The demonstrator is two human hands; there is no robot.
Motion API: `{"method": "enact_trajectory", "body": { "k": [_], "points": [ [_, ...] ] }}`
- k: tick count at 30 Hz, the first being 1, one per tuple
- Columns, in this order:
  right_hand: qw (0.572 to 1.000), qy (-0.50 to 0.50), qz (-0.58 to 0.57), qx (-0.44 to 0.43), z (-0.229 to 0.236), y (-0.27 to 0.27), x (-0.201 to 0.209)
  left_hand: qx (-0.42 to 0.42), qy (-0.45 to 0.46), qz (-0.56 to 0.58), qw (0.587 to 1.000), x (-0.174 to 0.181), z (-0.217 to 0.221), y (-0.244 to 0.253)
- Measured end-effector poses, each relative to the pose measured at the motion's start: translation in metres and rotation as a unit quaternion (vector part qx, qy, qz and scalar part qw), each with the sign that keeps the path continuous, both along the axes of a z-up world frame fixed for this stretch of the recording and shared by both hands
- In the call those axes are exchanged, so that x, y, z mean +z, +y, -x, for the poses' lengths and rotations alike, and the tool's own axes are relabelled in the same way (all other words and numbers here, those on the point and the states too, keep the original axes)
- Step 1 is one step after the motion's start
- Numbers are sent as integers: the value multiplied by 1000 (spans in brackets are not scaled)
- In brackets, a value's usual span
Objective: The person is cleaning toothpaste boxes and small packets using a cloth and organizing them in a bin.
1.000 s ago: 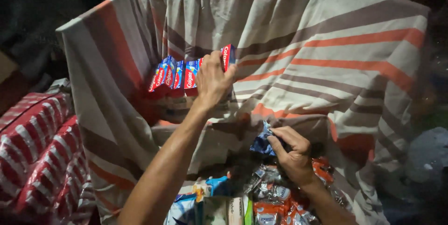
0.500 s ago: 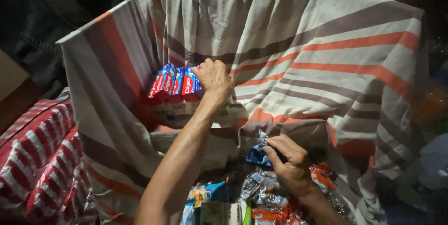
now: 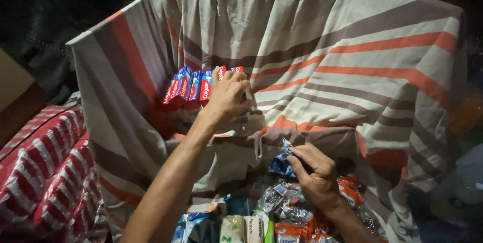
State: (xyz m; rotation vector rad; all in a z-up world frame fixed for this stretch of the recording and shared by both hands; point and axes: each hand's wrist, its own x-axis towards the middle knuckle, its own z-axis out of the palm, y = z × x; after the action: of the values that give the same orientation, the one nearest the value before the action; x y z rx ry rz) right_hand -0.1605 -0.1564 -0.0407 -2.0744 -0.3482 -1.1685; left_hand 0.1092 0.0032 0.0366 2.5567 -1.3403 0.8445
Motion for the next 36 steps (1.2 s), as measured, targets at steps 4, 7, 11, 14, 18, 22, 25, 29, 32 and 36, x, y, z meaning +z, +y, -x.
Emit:
{"method": "enact_trajectory", "body": {
  "k": [4, 7, 11, 14, 18, 22, 25, 29, 32, 36],
  "points": [
    [1000, 4, 4, -10, -3, 0, -5, 56, -33, 40, 997, -14, 3, -8],
    [1000, 30, -2, 6, -4, -1, -5, 47, -60, 88, 993, -18, 8, -11],
    [1000, 3, -2, 14, -5, 2, -6, 47, -77, 70, 993, -20, 31, -1],
    [1000, 5, -20, 5, -4, 4, -3, -24, -133, 121, 983, -19, 73, 14],
    [999, 20, -40, -28, -3, 3, -4, -212, -5, 146, 966, -31, 148, 48],
    [999, 14, -25, -26, -5, 2, -9, -185, 231, 37, 954, -69, 181, 96],
    [999, 20, -38, -13, -6, 4, -8, -110, 331, -133, 928, -97, 202, 122],
    [1000, 20, -16, -14, -5, 4, -8, 17, 227, -120, 966, -127, 240, 132],
    [1000, 19, -16, -11, -7, 5, -10, 106, 133, -61, 984, -156, 260, 130],
    [999, 25, -28, -10, -8, 5, -12, 197, 196, -76, 958, -180, 271, 118]
  ]
}}
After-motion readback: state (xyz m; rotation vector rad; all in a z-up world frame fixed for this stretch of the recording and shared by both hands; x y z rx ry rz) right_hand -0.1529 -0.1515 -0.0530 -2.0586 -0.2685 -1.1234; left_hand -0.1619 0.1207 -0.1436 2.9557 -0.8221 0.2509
